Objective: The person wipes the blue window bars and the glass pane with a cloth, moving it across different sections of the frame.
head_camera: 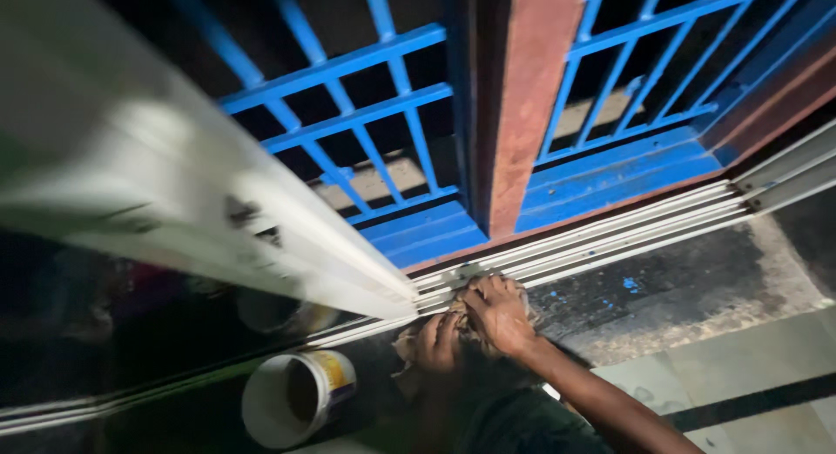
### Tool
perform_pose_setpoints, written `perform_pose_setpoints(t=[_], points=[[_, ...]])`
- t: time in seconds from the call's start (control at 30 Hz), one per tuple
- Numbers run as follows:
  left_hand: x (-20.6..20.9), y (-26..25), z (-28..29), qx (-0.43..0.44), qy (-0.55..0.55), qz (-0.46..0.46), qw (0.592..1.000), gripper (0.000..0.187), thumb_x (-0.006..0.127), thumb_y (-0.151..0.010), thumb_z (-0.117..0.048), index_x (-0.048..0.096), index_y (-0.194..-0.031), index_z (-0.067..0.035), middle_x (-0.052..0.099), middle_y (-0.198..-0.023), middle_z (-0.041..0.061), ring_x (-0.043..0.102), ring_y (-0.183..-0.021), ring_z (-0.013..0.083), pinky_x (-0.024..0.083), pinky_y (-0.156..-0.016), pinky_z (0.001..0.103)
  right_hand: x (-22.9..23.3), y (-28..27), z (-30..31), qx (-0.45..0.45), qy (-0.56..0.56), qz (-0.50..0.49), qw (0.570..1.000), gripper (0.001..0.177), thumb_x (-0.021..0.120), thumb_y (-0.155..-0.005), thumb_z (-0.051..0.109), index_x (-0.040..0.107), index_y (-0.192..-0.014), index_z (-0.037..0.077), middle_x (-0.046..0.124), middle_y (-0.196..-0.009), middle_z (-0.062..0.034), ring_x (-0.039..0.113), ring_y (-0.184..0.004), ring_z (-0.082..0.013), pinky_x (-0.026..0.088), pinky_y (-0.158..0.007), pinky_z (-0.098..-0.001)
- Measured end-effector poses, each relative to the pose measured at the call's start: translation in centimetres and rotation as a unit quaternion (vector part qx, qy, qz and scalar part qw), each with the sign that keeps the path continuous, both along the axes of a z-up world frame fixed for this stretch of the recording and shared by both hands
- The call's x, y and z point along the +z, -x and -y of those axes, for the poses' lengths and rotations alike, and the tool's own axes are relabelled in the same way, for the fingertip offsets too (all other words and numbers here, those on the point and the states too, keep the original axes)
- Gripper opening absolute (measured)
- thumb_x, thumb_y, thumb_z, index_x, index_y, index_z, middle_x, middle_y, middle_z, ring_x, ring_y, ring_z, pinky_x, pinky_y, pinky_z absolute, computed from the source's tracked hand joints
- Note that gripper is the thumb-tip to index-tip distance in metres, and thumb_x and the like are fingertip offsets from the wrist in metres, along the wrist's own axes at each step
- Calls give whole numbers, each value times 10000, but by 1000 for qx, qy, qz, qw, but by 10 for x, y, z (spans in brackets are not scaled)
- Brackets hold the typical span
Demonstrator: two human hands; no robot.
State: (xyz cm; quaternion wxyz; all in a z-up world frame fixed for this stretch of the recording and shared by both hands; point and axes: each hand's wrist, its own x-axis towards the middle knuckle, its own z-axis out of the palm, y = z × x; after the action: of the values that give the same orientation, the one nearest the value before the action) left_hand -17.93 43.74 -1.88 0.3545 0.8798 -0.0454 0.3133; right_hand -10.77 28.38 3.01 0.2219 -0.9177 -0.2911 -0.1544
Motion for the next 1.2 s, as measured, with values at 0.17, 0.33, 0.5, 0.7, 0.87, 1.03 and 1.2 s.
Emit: perform_pose_setpoints(t=[0.17, 0.33, 0.5, 0.7, 0.87, 1.03, 1.2], points=[[7, -11, 55, -4, -30, -57, 998, 297, 585, -967, -207, 746, -1204, -129, 667, -1202, 121, 620, -1108, 346, 453, -982, 498, 4, -10, 59, -24, -14, -8, 1000, 385, 741, -724, 170, 718, -1108, 155, 639, -1038, -79, 570, -1008, -312, 420, -833, -461], [-4, -21, 103, -24, -47, -90, 995, 325, 580, -971, -208, 718, -1256, -131, 641, -1262, 110, 585, -1159, 350, 431, -1011, 503, 2, -20, 111, -52, -7, -9, 999, 347, 766, -744, 179, 721, -1088, 164, 646, -1055, -71, 583, -1006, -308, 429, -833, -461], [-23, -32, 159, -38, -110, -61, 991, 393, 628, -951, -268, 658, -1316, -125, 591, -1356, 108, 561, -1212, 342, 399, -1037, 511, -2, -29, 170, -58, -19, 17, 998, 399, 780, -699, 172, 717, -1092, 144, 641, -1088, -105, 580, -1025, -339, 430, -870, -485], [-5, -46, 228, -73, -106, -89, 988, 515, 693, -899, -300, 630, -1384, -138, 556, -1421, 110, 529, -1257, 345, 374, -1072, 498, -4, -43, 243, -87, -24, -1, 996, 390, 787, -704, 172, 719, -1087, 136, 631, -1086, -117, 568, -1056, -355, 427, -887, -495], [16, -59, 277, -149, -120, -111, 975, 591, 728, -906, -300, 572, -1444, -109, 527, -1466, 135, 506, -1286, 367, 360, -1085, 503, -2, -52, 303, -120, -35, 10, 992, 365, 794, -718, 166, 720, -1075, 152, 637, -1084, -97, 571, -1084, -351, 437, -918, -482], [29, -77, 329, -209, -118, -99, 966, 622, 760, -877, -278, 562, -1426, -65, 527, -1447, 155, 503, -1293, 378, 363, -1106, 506, 9, -57, 361, -178, -58, 26, 982, 385, 804, -689, 122, 726, -1066, 116, 638, -1106, -129, 577, -1090, -381, 453, -949, -484], [33, -82, 361, -249, -116, -96, 957, 590, 760, -894, -236, 565, -1416, -42, 538, -1404, 162, 508, -1271, 377, 379, -1085, 516, 14, -53, 381, -222, -85, 19, 971, 337, 762, -745, 32, 737, -1077, 85, 673, -1118, -141, 610, -1089, -389, 495, -966, -458]])
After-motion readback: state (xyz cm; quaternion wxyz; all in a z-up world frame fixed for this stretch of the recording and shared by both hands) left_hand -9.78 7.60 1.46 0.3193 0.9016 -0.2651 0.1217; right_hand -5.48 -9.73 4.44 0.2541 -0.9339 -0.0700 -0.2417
